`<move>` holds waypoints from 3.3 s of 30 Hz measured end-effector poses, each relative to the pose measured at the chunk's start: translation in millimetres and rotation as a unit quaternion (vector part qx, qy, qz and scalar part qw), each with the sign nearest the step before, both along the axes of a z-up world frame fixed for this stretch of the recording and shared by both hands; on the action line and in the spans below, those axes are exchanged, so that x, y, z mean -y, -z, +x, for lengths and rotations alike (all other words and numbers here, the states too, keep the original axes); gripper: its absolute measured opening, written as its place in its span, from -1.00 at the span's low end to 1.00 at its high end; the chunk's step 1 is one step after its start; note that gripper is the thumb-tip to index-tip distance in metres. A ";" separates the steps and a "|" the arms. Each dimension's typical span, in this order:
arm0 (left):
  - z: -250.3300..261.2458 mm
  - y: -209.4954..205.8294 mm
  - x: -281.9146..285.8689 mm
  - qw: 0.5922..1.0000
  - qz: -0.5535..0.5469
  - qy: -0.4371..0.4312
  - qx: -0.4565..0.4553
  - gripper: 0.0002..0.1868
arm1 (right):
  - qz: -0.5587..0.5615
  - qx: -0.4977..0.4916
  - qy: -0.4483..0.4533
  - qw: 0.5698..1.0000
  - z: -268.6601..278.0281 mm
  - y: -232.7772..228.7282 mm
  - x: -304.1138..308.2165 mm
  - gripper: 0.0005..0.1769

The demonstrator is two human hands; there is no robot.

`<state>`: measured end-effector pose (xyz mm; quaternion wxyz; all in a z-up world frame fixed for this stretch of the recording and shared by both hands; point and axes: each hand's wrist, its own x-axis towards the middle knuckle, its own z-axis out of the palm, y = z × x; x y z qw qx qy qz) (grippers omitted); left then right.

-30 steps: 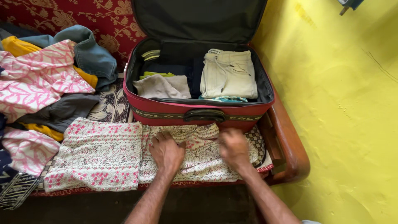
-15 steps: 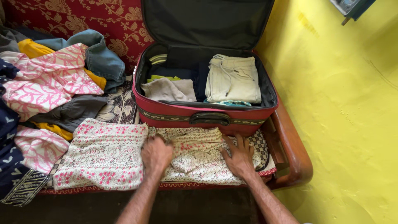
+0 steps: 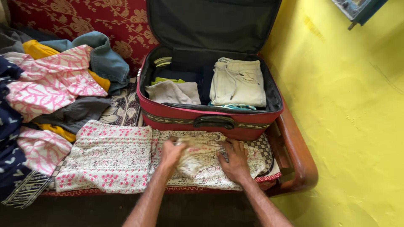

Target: The person picks up a white patterned cloth and a pink and white patterned shirt from a pile, folds them one at a time, and places them inside an open red suitcase.

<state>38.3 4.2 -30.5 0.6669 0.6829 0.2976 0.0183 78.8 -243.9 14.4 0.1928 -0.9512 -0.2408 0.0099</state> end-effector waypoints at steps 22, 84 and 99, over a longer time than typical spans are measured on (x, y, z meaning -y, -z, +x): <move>-16.5 -13.7 57.8 0.751 0.566 0.331 0.080 -0.27 | -0.074 -0.023 0.080 0.994 17.5 16.0 32.5 -0.14; -164.2 -46.1 -216.0 0.842 0.497 -0.114 -0.177 -0.16 | 0.040 -0.036 0.017 0.998 -107.8 -22.0 -252.4 -0.21; -145.5 38.5 -301.9 0.945 0.314 -0.039 -0.077 -0.37 | -0.146 -0.159 -0.194 0.957 -111.1 -12.6 -272.0 -0.05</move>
